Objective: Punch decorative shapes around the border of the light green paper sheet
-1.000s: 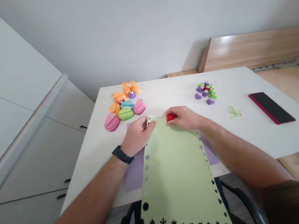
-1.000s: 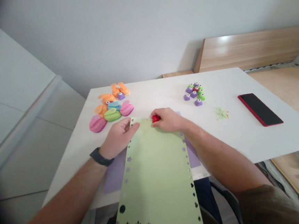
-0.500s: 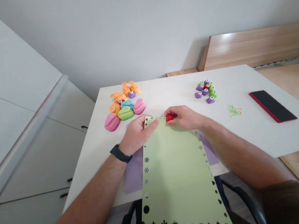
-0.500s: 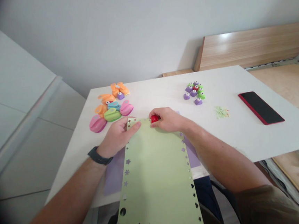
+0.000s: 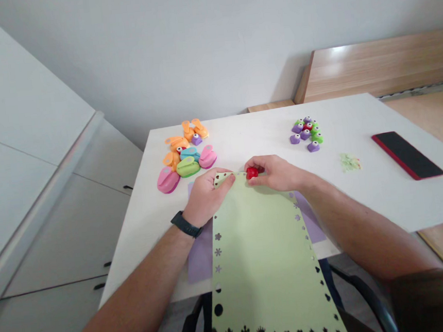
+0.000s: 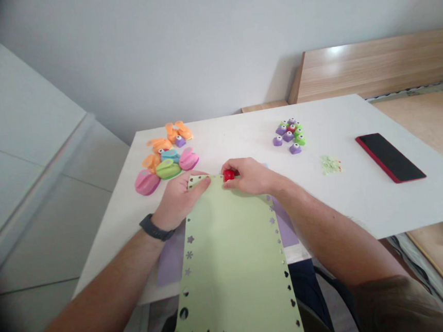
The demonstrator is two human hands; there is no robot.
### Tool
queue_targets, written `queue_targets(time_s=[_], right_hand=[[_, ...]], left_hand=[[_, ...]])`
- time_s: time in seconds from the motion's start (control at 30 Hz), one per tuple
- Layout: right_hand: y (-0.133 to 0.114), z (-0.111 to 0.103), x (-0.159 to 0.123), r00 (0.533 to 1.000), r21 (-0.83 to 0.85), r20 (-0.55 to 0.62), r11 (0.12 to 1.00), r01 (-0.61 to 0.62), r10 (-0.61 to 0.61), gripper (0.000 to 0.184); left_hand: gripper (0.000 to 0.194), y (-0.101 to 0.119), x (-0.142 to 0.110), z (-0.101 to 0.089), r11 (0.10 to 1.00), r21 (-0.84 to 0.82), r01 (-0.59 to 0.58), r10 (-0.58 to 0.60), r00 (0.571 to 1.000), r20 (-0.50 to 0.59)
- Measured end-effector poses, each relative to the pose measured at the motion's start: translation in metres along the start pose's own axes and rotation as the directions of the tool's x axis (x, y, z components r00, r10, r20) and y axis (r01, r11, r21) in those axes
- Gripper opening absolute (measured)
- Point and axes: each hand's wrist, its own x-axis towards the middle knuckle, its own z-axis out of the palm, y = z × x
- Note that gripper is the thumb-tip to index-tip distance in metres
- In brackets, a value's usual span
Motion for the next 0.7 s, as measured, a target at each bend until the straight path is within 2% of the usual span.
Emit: queue_targets(time_s=[0.43,0.7], right_hand=[[-0.0050,-0.0019,-0.0015,1.000,-0.024,0.006,1.000,0.009,-0.009,0.023],[-0.0067,-0.0033,-0.0016,1.000,-0.019,0.008,0.999,0.026,-0.026,0.023]], left_hand=[[0.032,0.0015,-0.0021,0.0021,1.000,-0.015,-0.026,0.026,0.999,-0.034],[0.030,0.0004,-0.0021,0.0014,0.999,-0.040,-0.010,0.009,1.000,-0.016]])
